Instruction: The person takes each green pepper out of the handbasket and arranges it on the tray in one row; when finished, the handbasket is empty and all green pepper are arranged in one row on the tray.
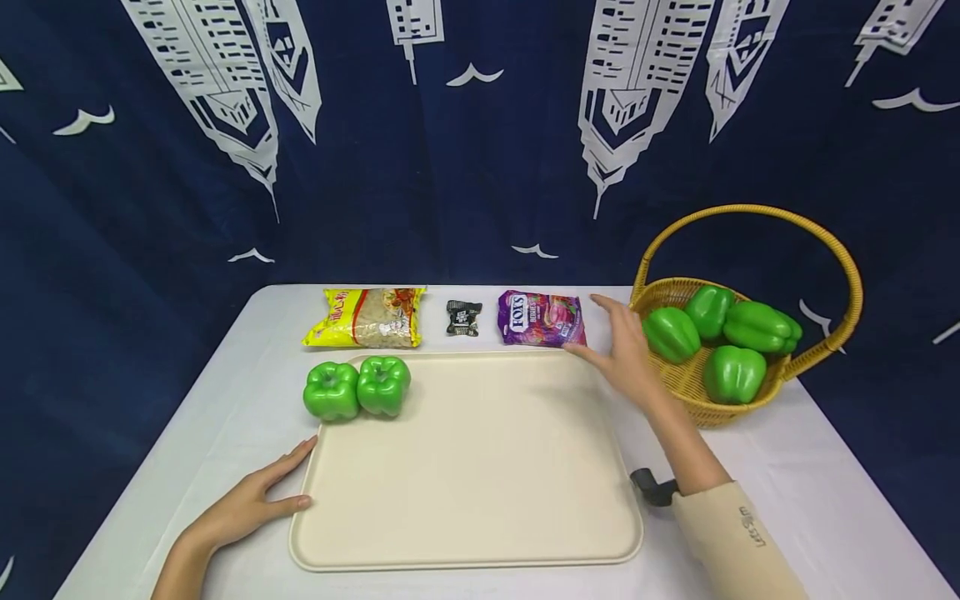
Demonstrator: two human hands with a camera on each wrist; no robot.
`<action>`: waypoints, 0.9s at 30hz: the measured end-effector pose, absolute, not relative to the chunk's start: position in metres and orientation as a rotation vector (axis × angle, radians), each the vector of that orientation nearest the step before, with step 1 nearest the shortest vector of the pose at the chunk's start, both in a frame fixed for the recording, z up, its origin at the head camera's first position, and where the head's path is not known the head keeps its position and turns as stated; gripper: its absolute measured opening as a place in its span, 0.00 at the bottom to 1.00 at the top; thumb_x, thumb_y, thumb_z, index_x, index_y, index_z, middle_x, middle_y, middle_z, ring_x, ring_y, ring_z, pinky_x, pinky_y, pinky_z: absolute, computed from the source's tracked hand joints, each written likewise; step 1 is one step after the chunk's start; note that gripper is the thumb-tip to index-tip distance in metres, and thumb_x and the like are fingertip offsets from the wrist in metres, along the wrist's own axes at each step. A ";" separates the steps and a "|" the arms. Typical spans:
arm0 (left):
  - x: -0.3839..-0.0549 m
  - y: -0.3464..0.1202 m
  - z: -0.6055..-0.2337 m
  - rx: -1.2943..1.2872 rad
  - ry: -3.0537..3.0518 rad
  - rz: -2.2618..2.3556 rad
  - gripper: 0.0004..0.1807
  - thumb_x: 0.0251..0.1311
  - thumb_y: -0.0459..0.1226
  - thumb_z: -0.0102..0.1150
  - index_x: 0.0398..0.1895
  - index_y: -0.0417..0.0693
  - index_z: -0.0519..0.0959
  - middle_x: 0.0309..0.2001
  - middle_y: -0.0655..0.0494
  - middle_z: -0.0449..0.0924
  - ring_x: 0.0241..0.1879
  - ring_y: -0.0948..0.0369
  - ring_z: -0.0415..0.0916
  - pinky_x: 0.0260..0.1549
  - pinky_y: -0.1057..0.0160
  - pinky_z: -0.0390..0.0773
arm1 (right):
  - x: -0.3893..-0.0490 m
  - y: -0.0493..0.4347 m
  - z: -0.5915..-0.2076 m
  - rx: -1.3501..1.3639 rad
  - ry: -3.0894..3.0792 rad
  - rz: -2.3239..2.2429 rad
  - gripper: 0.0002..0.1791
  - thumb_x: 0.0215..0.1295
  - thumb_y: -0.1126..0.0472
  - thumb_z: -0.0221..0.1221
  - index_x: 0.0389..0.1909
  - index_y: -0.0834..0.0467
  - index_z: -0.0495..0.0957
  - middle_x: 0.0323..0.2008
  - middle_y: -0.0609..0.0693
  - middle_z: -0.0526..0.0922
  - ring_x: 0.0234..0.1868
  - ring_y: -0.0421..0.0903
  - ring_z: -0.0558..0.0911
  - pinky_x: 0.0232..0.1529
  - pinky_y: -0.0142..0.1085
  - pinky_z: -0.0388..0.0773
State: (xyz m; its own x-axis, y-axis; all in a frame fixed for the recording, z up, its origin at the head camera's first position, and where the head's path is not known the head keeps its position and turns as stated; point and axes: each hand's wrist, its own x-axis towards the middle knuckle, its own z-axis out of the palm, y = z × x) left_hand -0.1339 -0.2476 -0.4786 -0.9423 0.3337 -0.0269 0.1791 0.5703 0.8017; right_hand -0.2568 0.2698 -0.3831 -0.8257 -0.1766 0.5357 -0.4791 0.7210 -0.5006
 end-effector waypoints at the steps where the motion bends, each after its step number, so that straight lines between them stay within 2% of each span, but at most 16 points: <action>1: -0.134 -0.248 -0.479 0.431 2.625 1.310 0.43 0.51 0.50 0.64 0.70 0.58 0.56 0.70 0.47 0.51 0.68 0.45 0.43 0.61 0.40 0.47 | -0.257 0.280 -0.382 0.466 -2.464 0.883 0.43 0.49 0.58 0.70 0.64 0.66 0.59 0.56 0.66 0.66 0.55 0.63 0.64 0.55 0.58 0.60; 5: -0.133 -0.247 -0.478 0.424 2.622 1.317 0.43 0.51 0.51 0.64 0.70 0.59 0.56 0.70 0.48 0.51 0.69 0.47 0.44 0.61 0.41 0.47 | -0.260 0.316 -0.378 0.303 -2.500 0.875 0.43 0.54 0.57 0.67 0.65 0.67 0.55 0.58 0.70 0.62 0.58 0.68 0.60 0.57 0.62 0.55; 11: -0.133 -0.247 -0.477 0.415 2.622 1.307 0.43 0.51 0.51 0.64 0.70 0.58 0.56 0.70 0.49 0.51 0.69 0.48 0.44 0.61 0.42 0.47 | -0.275 0.359 -0.385 0.111 -2.596 0.809 0.46 0.59 0.50 0.61 0.68 0.68 0.49 0.59 0.75 0.58 0.60 0.73 0.55 0.58 0.64 0.50; 21: -0.134 -0.248 -0.477 0.421 2.626 1.322 0.43 0.50 0.50 0.64 0.70 0.57 0.57 0.69 0.47 0.51 0.68 0.45 0.44 0.61 0.39 0.47 | -0.297 0.386 -0.397 0.009 -2.756 0.754 0.49 0.59 0.44 0.59 0.70 0.67 0.45 0.62 0.77 0.54 0.59 0.76 0.54 0.55 0.67 0.53; 27: -0.133 -0.246 -0.477 0.419 2.643 1.295 0.43 0.50 0.51 0.64 0.70 0.57 0.57 0.69 0.49 0.52 0.68 0.47 0.45 0.61 0.43 0.48 | -0.302 0.394 -0.403 -0.007 -2.826 0.746 0.50 0.60 0.43 0.58 0.70 0.68 0.42 0.61 0.79 0.52 0.57 0.78 0.55 0.53 0.68 0.55</action>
State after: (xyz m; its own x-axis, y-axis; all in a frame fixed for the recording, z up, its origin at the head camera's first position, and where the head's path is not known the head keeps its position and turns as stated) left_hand -0.1327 -0.2465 -0.4774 -0.9464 0.3217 -0.0274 0.1755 0.5837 0.7927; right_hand -0.3025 0.3939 -0.4035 -0.9763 0.0598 0.2082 -0.0507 0.8712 -0.4883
